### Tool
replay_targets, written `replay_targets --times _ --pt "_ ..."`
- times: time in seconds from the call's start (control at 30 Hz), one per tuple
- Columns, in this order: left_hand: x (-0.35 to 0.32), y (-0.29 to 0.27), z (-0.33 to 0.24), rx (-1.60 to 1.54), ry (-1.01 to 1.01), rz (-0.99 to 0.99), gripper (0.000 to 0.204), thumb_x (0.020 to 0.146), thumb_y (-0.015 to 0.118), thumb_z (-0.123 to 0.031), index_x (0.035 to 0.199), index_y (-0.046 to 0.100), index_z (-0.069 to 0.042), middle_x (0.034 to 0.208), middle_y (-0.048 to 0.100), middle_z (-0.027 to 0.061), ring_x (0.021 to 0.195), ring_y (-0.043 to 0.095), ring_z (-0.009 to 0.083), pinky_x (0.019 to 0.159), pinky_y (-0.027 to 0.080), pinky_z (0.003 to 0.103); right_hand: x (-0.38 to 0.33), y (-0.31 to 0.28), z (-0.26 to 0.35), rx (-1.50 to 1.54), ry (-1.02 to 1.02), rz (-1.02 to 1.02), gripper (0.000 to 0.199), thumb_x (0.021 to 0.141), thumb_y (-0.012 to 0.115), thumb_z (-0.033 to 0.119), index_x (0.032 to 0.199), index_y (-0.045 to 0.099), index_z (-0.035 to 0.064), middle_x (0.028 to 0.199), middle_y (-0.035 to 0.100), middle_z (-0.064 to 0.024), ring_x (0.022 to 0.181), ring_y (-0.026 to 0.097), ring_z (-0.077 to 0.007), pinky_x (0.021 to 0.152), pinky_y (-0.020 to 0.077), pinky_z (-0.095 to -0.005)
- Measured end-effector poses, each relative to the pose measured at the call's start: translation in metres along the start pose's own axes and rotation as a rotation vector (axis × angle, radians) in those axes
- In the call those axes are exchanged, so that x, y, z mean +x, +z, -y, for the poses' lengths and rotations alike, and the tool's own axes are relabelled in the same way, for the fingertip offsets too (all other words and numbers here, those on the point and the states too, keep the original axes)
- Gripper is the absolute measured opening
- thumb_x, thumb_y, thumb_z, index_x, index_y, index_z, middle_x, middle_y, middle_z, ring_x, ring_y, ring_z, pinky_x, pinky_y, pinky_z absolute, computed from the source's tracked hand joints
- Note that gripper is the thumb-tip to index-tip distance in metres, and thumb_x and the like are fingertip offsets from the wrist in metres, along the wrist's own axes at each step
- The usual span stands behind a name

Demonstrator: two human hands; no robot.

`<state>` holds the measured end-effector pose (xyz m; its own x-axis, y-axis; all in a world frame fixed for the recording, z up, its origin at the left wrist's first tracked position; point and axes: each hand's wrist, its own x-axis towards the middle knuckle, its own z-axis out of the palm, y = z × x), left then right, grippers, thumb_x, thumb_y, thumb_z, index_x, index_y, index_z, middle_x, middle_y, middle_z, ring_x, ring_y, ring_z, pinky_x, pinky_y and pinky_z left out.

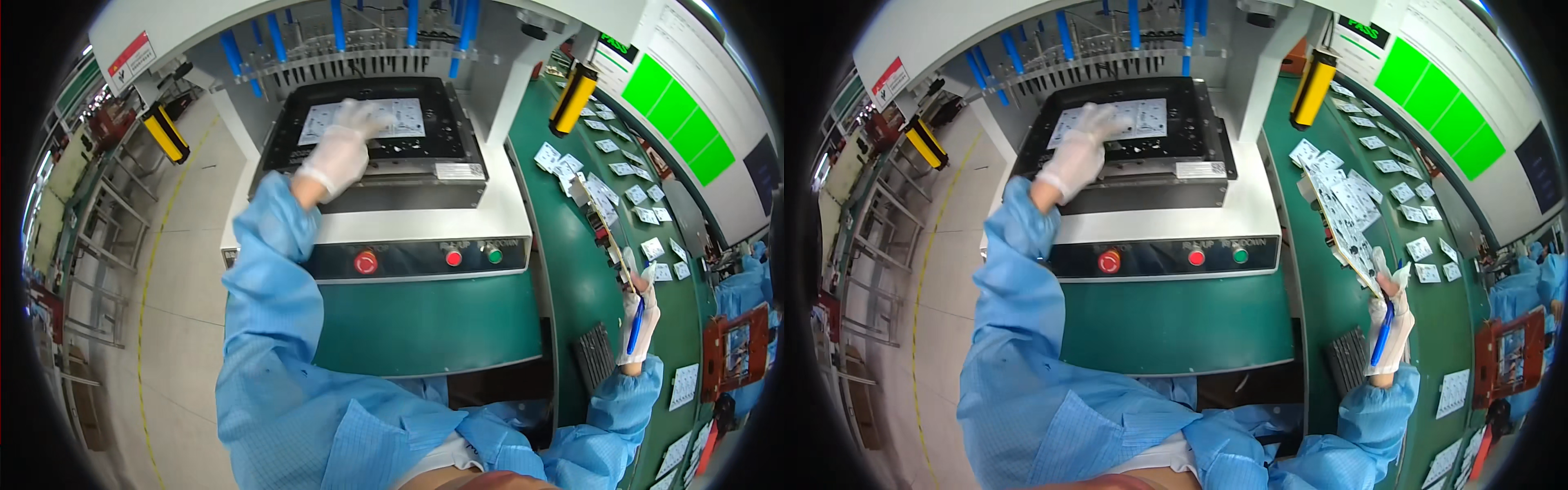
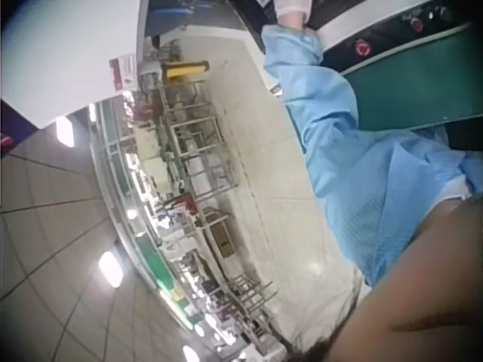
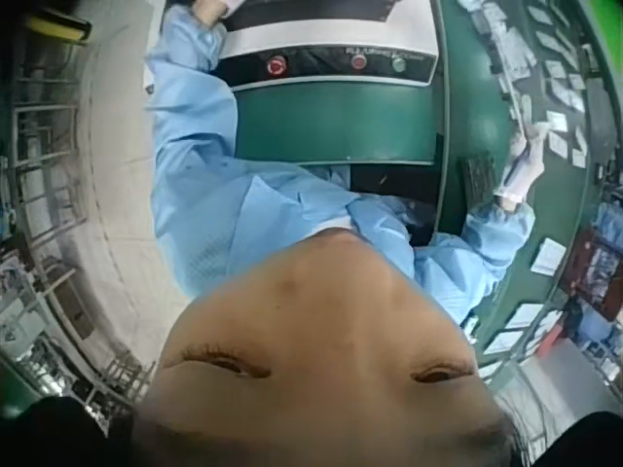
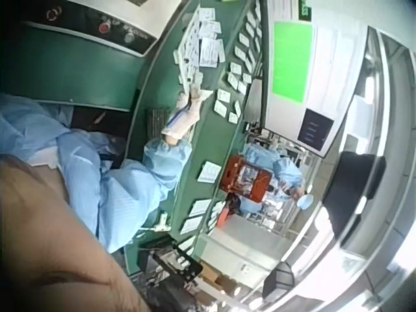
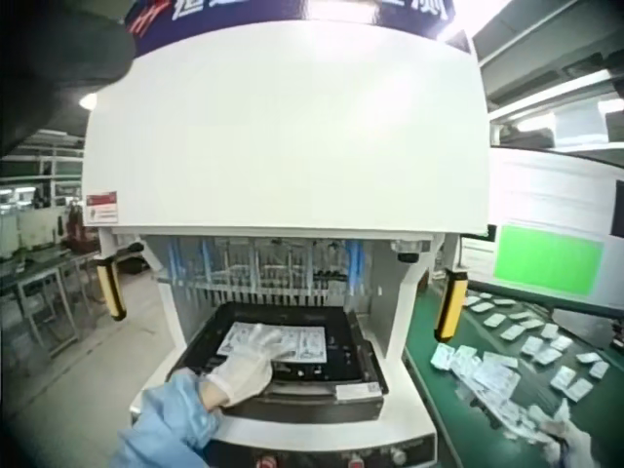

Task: Inspecting, marking with a pen, and sorting printed circuit boards on an industrial assembly line.

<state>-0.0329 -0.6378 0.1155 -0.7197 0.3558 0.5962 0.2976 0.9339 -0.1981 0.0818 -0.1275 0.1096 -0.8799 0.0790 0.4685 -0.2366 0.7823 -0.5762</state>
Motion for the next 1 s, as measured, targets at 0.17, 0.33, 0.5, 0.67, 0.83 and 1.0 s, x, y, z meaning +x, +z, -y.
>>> replay_targets --times 0.17,0.33,0.5,0.67,0.83,1.0 --pt "0.011 0.021 0.065 0.162 -0.005 0.353 0.048 0.091 0.054 -0.043 0.134 0.050 -0.022 0.129 0.054 0.0160 0.121 0.049 0.0384 0.098 0.044 0.044 0.009 0.032 0.016 0.217 -0.066 0.049 0.023 0.089 0.060 0.008 0.112 0.063 0.0041 0.095 0.067 -0.0127 0.087 0.062 -0.0164 0.079 0.0477 -0.0282" --pt "0.015 0.025 0.076 0.133 0.028 0.255 0.028 0.094 0.048 -0.020 0.120 0.056 -0.012 0.095 0.067 0.0103 0.077 0.067 0.0241 0.066 0.055 0.036 0.016 0.048 0.050 0.106 -0.212 0.036 0.030 0.093 0.057 0.023 0.115 0.062 0.0015 0.098 0.067 -0.0127 0.088 0.060 -0.0175 0.082 0.0458 -0.0302" --pt "-0.033 -0.028 0.055 0.023 0.161 -0.138 0.038 0.081 0.052 0.000 0.118 0.058 -0.008 0.102 0.069 0.0110 0.087 0.067 0.0277 0.070 0.052 0.038 0.032 0.090 0.080 0.614 0.088 -0.013 0.029 0.088 0.060 0.009 0.115 0.062 -0.0008 0.105 0.066 -0.0138 0.090 0.061 -0.0179 0.085 0.0473 -0.0287" --pt "-0.132 -0.121 -0.018 0.052 -0.030 -0.208 0.034 0.078 0.050 0.001 0.108 0.064 -0.006 0.102 0.070 0.0072 0.091 0.067 0.0260 0.070 0.049 0.034 0.076 0.169 0.132 0.306 -0.577 -0.056 0.028 0.077 0.071 0.005 0.105 0.066 0.0007 0.107 0.064 -0.0186 0.095 0.065 -0.0307 0.077 0.0543 -0.0338" --pt "-0.188 -0.115 -0.069 -0.305 -0.212 0.061 0.026 0.077 0.059 -0.011 0.102 0.065 -0.012 0.095 0.070 0.0044 0.075 0.067 0.0247 0.058 0.050 0.035 0.124 0.262 0.208 -0.151 -0.884 -0.103 0.030 0.078 0.068 0.033 0.098 0.064 0.0112 0.087 0.062 -0.0136 0.076 0.064 -0.0289 0.052 0.0515 -0.0396" --pt "-0.218 -0.070 -0.140 -0.309 -0.180 0.500 0.030 0.085 0.057 -0.028 0.112 0.060 -0.015 0.107 0.061 0.0015 0.088 0.064 0.0229 0.064 0.054 0.035 0.154 0.320 0.233 -0.300 -0.915 0.043 0.030 0.080 0.064 0.038 0.100 0.065 0.0152 0.082 0.064 -0.0127 0.078 0.065 -0.0266 0.052 0.0524 -0.0385"
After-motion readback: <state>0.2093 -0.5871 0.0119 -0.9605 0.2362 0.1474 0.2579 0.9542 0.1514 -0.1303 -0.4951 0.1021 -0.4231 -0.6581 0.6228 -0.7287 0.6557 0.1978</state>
